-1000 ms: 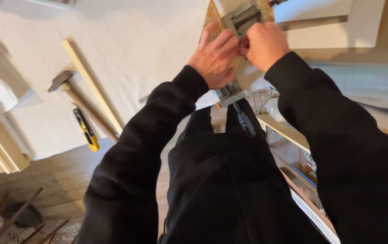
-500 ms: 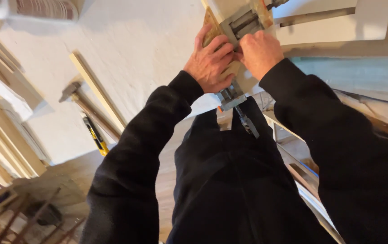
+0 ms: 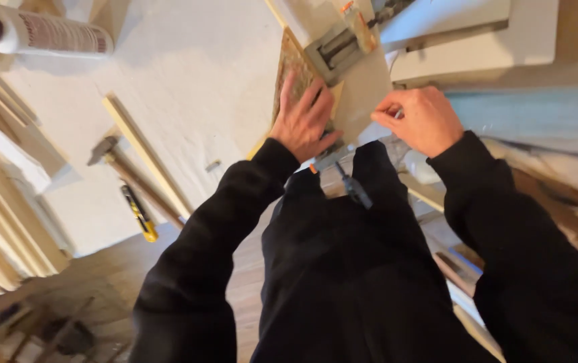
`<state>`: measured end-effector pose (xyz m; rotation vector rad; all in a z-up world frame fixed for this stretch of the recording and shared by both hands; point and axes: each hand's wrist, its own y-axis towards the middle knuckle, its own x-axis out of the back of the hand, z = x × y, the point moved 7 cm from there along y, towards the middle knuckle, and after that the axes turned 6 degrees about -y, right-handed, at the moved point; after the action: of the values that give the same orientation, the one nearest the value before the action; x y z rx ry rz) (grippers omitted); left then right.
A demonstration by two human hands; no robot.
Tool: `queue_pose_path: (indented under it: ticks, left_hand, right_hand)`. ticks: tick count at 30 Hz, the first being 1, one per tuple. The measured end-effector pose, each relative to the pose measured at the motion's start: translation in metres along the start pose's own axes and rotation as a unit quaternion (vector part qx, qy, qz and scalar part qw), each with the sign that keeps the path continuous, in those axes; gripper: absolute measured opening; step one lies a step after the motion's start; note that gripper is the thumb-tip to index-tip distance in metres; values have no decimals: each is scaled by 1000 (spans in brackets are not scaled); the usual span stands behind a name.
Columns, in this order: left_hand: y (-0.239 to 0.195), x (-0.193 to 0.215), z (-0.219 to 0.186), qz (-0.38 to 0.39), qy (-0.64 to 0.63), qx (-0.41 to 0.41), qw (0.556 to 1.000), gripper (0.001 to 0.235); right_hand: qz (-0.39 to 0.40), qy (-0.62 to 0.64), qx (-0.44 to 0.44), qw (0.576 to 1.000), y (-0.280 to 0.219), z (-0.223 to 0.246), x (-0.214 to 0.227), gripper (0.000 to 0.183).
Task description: The person clamps mitred wooden frame pieces in a corner vise, hammers brads into the joint, applies wood glue from a bottle to a corner, and tightens the vise screw with a screwdriver to hold the frame corner together. They fit and press the wood strips together by hand between steps.
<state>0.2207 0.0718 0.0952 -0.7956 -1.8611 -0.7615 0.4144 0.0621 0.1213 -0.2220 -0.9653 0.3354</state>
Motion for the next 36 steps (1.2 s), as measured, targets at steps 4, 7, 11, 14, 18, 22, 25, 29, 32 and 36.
queue_pose_path:
  ticks: [4, 7, 11, 14, 18, 22, 25, 29, 32, 36]
  left_hand:
    - [-5, -15, -12, 21, 56, 64, 996, 74]
    - [-2, -21, -20, 11, 97, 100, 990, 68]
    - [-10, -2, -78, -78, 48, 159, 983, 45]
    - [-22, 45, -107, -230, -65, 308, 921, 36]
    - [-95, -18, -131, -346, -144, 514, 772, 23]
    - [-151, -96, -153, -448, -279, 639, 560, 30]
    - [-146, -118, -153, -491, -359, 635, 477, 37]
    - [-131, -124, -159, -487, -389, 617, 480, 45]
    - [-124, -173, -153, -458, -511, 574, 447, 43]
    - [-111, -186, -153, -432, -632, 520, 378, 32]
  right_hand:
    - [55, 54, 26, 997, 11, -7, 5, 22]
    - [76, 47, 74, 993, 40, -16, 13, 21]
    - [70, 48, 137, 987, 57, -32, 25, 17]
    - [81, 32, 195, 977, 65, -23, 36, 17]
    - [123, -13, 267, 956, 82, -10, 7, 14]
    - [150, -47, 368, 916, 83, 18, -18, 13]
    - [157, -70, 333, 927, 96, 30, -19, 15]
    - [217, -56, 266, 937, 99, 45, -29, 22]
    - [254, -116, 230, 932, 113, 40, -47, 29]
    - [267, -123, 223, 929, 111, 51, -47, 28]
